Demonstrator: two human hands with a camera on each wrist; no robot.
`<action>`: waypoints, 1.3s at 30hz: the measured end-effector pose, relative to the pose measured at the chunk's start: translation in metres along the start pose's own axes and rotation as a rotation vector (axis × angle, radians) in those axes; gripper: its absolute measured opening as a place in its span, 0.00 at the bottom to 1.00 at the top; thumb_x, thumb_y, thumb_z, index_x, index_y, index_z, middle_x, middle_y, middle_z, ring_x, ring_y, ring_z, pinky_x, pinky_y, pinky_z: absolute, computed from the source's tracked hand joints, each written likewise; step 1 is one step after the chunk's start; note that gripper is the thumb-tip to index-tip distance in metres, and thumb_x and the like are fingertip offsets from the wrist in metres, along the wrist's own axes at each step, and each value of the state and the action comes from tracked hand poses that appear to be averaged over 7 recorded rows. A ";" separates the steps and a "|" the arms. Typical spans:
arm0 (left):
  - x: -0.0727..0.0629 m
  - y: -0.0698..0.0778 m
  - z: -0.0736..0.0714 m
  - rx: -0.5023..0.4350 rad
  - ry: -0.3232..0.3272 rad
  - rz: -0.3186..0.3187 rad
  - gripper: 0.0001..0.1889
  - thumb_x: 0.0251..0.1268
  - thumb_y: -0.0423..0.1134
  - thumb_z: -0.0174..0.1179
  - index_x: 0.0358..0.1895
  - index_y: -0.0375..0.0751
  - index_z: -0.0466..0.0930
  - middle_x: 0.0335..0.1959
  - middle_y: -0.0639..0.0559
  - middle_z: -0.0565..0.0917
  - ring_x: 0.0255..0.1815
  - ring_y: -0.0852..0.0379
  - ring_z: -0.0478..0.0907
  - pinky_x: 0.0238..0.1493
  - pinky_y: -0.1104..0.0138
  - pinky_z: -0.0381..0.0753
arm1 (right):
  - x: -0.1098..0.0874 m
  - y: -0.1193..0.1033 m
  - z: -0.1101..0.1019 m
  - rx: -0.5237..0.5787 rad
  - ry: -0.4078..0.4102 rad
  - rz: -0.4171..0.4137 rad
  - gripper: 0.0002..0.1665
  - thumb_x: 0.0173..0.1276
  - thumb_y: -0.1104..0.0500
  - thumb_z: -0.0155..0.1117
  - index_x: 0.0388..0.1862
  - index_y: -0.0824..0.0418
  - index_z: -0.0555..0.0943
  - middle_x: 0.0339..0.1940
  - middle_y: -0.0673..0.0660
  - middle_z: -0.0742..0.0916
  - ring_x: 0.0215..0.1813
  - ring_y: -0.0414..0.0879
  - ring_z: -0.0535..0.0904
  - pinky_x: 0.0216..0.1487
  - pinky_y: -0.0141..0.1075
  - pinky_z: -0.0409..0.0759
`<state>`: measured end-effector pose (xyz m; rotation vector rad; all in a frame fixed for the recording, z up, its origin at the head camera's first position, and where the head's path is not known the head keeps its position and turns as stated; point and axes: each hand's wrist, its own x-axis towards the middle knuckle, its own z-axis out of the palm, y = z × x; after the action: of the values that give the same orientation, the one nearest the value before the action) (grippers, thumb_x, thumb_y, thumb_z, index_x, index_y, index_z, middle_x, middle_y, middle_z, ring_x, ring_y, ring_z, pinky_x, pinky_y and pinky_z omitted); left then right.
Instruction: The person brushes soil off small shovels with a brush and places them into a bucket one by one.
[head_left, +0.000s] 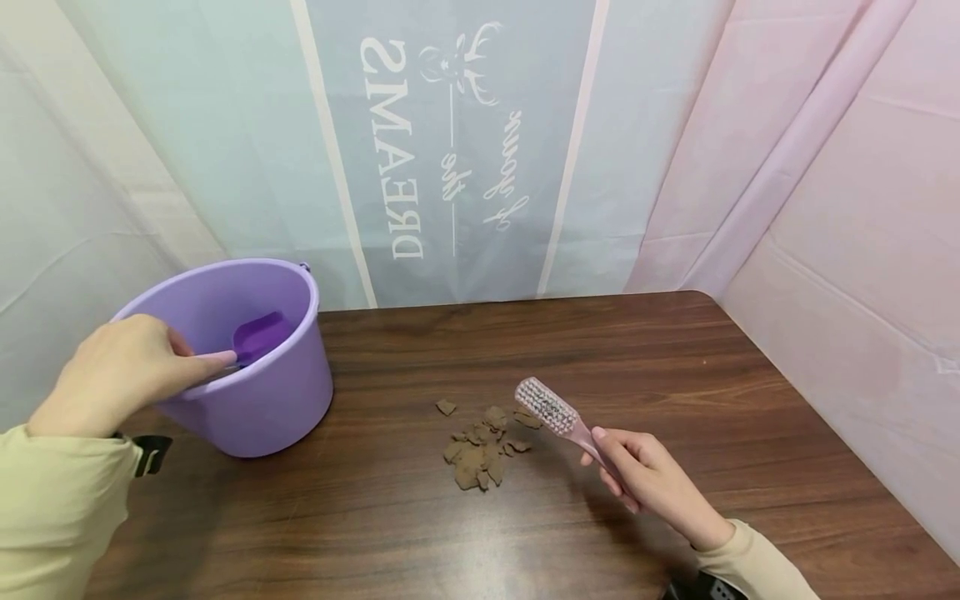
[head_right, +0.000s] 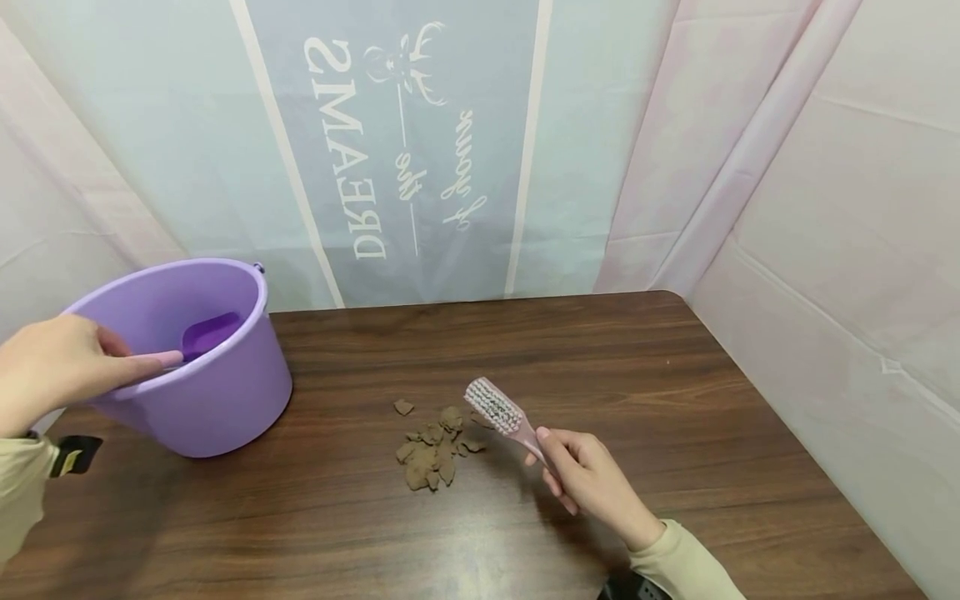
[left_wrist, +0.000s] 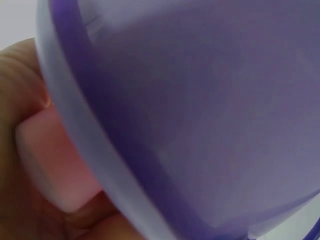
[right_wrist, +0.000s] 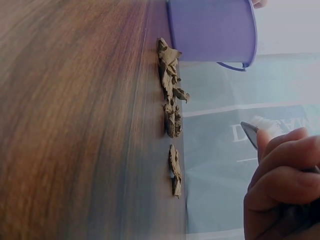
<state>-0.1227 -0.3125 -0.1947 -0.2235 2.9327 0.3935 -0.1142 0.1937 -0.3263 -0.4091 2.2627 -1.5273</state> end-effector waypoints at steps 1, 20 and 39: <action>-0.001 0.001 0.000 -0.002 0.007 0.003 0.24 0.56 0.65 0.59 0.19 0.49 0.84 0.16 0.58 0.76 0.25 0.56 0.69 0.22 0.65 0.64 | 0.000 0.000 0.000 -0.001 0.001 -0.002 0.27 0.80 0.53 0.38 0.37 0.73 0.77 0.13 0.47 0.73 0.09 0.32 0.65 0.06 0.32 0.64; -0.003 0.000 0.009 -0.019 0.057 -0.009 0.26 0.55 0.65 0.60 0.15 0.46 0.76 0.15 0.56 0.73 0.24 0.56 0.68 0.20 0.63 0.63 | 0.000 0.000 0.001 -0.011 -0.004 0.003 0.27 0.80 0.53 0.38 0.37 0.73 0.77 0.13 0.47 0.74 0.09 0.32 0.66 0.05 0.32 0.63; -0.030 0.016 0.017 -0.058 0.355 -0.020 0.26 0.62 0.53 0.54 0.40 0.28 0.79 0.26 0.36 0.82 0.25 0.37 0.75 0.17 0.62 0.62 | -0.006 0.003 -0.007 -0.029 0.110 0.160 0.24 0.77 0.49 0.46 0.40 0.71 0.76 0.15 0.50 0.74 0.11 0.36 0.65 0.08 0.31 0.64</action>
<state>-0.0938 -0.2891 -0.2010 -0.3647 3.2645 0.4802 -0.1120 0.2033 -0.3263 -0.1499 2.3404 -1.4704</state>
